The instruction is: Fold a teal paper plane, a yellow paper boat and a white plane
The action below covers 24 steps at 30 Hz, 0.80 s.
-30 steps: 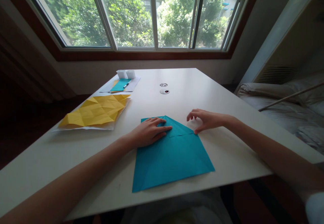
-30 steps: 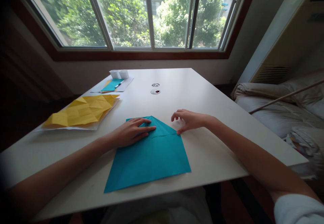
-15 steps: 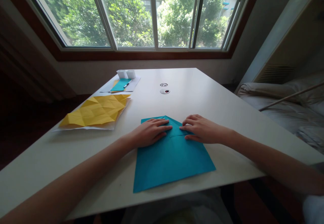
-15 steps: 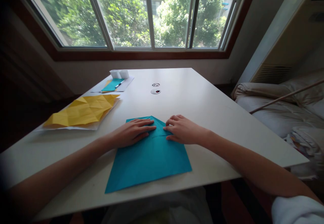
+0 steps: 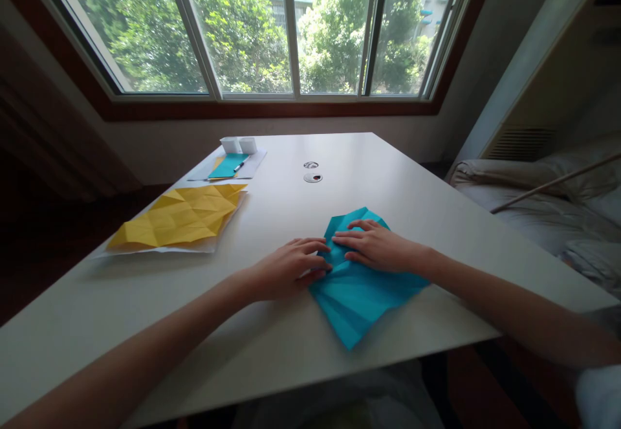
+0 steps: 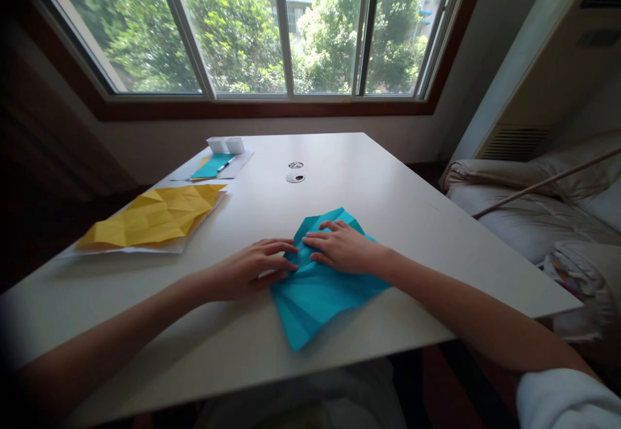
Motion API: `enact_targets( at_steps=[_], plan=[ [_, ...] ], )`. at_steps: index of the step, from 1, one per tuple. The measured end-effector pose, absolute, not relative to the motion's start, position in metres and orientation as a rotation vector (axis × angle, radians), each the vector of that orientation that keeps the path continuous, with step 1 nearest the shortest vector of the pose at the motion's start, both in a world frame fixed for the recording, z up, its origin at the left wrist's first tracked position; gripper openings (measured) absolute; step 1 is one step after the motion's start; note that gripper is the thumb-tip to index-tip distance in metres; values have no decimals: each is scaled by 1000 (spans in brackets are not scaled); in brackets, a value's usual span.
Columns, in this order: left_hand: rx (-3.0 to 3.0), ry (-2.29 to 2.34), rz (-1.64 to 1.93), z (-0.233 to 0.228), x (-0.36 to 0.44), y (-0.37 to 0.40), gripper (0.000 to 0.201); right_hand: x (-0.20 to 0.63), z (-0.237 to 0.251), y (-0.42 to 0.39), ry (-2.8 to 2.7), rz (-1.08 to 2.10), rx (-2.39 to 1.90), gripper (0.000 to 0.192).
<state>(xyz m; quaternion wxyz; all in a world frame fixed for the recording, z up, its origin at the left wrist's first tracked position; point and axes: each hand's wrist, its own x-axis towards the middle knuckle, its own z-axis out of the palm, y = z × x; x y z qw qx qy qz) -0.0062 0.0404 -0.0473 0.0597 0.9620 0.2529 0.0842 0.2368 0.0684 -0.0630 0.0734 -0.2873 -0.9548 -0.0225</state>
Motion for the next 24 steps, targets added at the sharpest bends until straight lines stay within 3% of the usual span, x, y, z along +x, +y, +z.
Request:
enact_targets(
  at_steps=[7, 18, 24],
  plan=[
    [3010, 859, 247, -54, -13, 51, 23, 242, -53, 72, -2802, -37, -773, 43],
    [2929, 1339, 273, -69, -7, 53, 33, 249, -55, 84, -2840, 418, -736, 35],
    [2769, 1403, 278, -81, -7, 55, 46, 261, -62, 100, -2822, 384, -795, 34]
  ],
)
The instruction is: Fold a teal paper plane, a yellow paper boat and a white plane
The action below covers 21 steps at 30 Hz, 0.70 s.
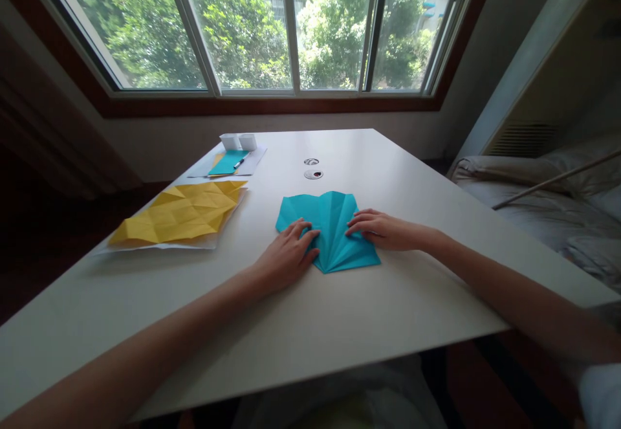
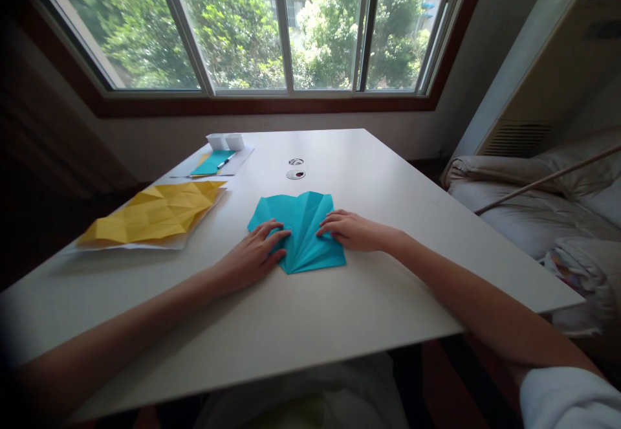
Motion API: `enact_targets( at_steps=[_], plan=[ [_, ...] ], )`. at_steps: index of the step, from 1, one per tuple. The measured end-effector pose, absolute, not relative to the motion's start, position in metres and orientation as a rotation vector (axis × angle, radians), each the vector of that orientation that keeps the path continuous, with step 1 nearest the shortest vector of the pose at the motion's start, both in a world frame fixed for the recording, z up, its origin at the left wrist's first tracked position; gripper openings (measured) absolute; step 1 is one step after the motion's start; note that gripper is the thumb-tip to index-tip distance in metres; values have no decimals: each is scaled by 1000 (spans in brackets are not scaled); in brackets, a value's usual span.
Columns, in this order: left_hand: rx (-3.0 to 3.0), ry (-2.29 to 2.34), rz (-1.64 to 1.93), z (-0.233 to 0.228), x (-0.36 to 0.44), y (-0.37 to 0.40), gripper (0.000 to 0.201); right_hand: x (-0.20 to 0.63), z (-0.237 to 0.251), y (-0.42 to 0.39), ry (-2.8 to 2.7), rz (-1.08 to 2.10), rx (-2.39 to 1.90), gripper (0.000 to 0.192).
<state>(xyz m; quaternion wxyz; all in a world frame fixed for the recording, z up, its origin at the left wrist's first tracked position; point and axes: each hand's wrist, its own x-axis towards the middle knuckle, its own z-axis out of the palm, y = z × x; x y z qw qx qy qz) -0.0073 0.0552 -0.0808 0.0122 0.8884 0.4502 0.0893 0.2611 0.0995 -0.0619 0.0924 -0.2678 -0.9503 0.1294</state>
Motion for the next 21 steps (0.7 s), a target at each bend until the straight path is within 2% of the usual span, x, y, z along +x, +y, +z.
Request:
enact_targets(
  at_steps=[5, 11, 21],
  plan=[
    [2646, 1498, 49, -84, -10, 59, 62, 275, -65, 111, -2813, 497, -877, 40],
    [2607, 1562, -57, -78, -8, 56, 76, 278, -62, 109, -2815, 549, -892, 42],
    [2591, 1525, -87, -77, -11, 58, 80, 278, -64, 114, -2814, 553, -850, 37]
  ],
)
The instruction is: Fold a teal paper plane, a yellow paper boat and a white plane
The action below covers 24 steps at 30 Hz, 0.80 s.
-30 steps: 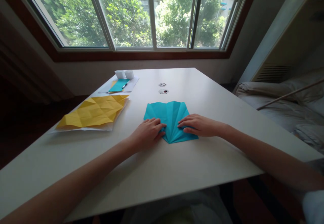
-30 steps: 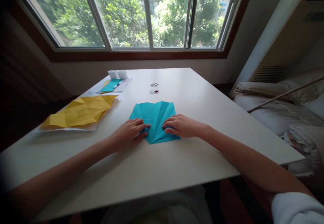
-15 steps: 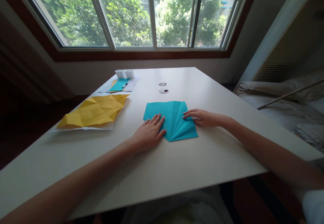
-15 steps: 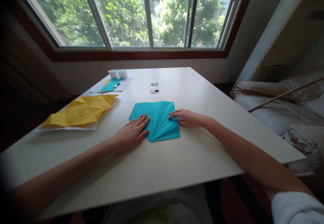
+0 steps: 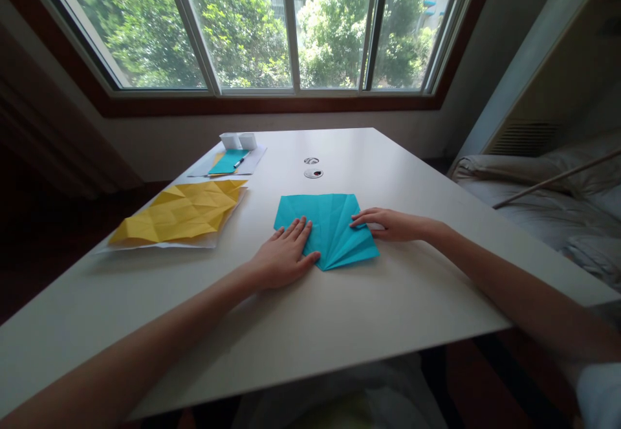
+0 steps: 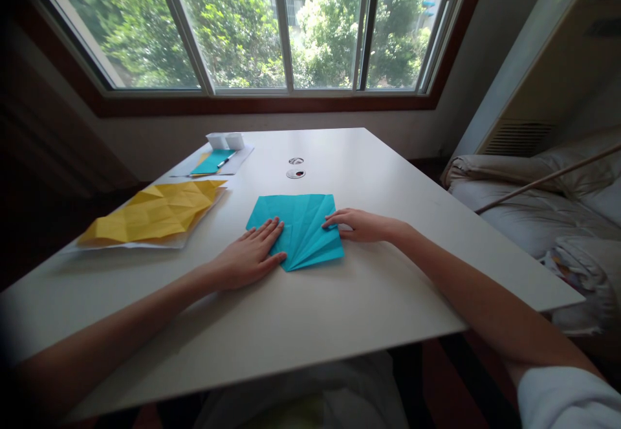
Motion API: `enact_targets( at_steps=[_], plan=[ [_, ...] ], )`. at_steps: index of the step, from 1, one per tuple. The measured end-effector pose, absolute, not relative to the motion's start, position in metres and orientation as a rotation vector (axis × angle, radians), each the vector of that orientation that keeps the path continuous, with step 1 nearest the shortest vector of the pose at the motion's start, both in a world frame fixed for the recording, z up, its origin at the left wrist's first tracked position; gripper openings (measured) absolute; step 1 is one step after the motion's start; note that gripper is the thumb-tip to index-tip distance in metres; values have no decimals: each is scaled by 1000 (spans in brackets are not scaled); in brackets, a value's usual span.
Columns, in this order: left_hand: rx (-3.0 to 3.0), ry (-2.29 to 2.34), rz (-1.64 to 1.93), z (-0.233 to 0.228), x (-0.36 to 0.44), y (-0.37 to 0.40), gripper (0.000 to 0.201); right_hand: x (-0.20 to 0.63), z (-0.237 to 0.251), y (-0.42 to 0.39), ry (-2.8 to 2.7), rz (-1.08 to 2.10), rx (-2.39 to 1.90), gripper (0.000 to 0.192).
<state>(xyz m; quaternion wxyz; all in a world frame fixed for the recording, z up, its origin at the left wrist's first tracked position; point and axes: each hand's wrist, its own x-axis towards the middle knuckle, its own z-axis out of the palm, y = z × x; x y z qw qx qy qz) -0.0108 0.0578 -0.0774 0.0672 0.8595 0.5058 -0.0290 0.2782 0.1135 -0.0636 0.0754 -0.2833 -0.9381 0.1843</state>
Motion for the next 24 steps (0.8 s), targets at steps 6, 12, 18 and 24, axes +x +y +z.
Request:
enact_targets(
  at_steps=[6, 12, 18, 24],
  plan=[
    [2596, 1445, -150, -73, -14, 57, 84, 260, -57, 101, -2732, 312, -1084, 41],
    [2616, 1410, -186, -72, -17, 57, 87, 236, -66, 87, -2574, -154, -1369, 47],
    [2631, 1434, -147, -72, -13, 51, 88, 227, -78, 83, -2477, -167, -1319, 43],
    [2610, 1467, -109, -72, -9, 47, 88, 226, -80, 79, -2704, -34, -734, 30]
  ],
)
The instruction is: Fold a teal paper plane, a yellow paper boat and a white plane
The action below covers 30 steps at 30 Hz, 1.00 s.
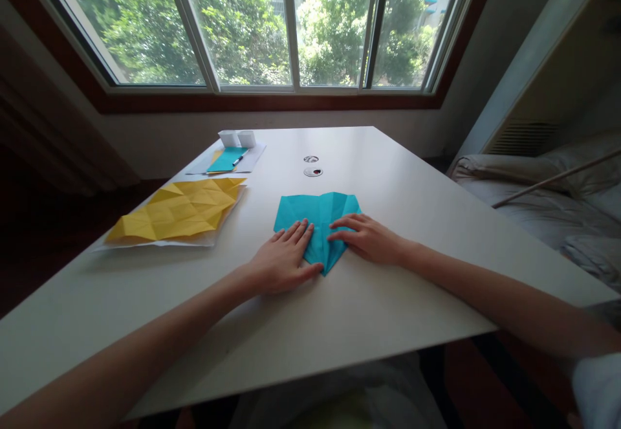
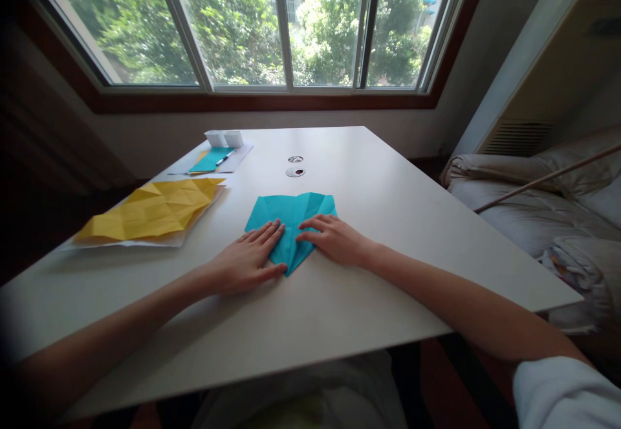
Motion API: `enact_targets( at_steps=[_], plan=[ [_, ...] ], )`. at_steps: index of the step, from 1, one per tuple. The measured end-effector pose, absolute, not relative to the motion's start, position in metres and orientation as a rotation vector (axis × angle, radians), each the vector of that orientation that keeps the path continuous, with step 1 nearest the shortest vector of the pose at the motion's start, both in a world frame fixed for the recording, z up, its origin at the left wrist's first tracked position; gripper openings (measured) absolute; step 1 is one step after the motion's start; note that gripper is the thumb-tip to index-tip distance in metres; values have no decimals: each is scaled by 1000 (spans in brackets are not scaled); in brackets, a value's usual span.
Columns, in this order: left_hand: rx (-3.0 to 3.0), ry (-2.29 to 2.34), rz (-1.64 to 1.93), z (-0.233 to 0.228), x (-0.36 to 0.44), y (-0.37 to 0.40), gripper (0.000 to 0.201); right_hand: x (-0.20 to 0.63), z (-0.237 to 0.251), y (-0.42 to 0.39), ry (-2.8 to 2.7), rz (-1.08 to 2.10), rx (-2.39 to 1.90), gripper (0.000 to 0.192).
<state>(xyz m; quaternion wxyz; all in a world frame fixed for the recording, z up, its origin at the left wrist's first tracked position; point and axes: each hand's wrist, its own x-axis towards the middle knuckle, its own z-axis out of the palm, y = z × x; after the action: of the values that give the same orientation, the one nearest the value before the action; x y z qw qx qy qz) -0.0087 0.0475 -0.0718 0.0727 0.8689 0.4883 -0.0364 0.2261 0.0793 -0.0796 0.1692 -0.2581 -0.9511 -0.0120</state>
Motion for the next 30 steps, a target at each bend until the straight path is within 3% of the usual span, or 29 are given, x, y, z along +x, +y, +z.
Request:
enact_targets(
  at_steps=[6, 21, 30],
  plan=[
    [2569, 1458, -125, -70, -10, 50, 89, 223, -78, 74, -2779, 204, -594, 34],
    [2448, 1523, -69, -71, -3, 48, 87, 214, -79, 65, -2706, 118, -730, 28],
    [2467, 1549, -23, -72, -1, 46, 98, 214, -79, 67, -2706, 144, -729, 29]
  ],
)
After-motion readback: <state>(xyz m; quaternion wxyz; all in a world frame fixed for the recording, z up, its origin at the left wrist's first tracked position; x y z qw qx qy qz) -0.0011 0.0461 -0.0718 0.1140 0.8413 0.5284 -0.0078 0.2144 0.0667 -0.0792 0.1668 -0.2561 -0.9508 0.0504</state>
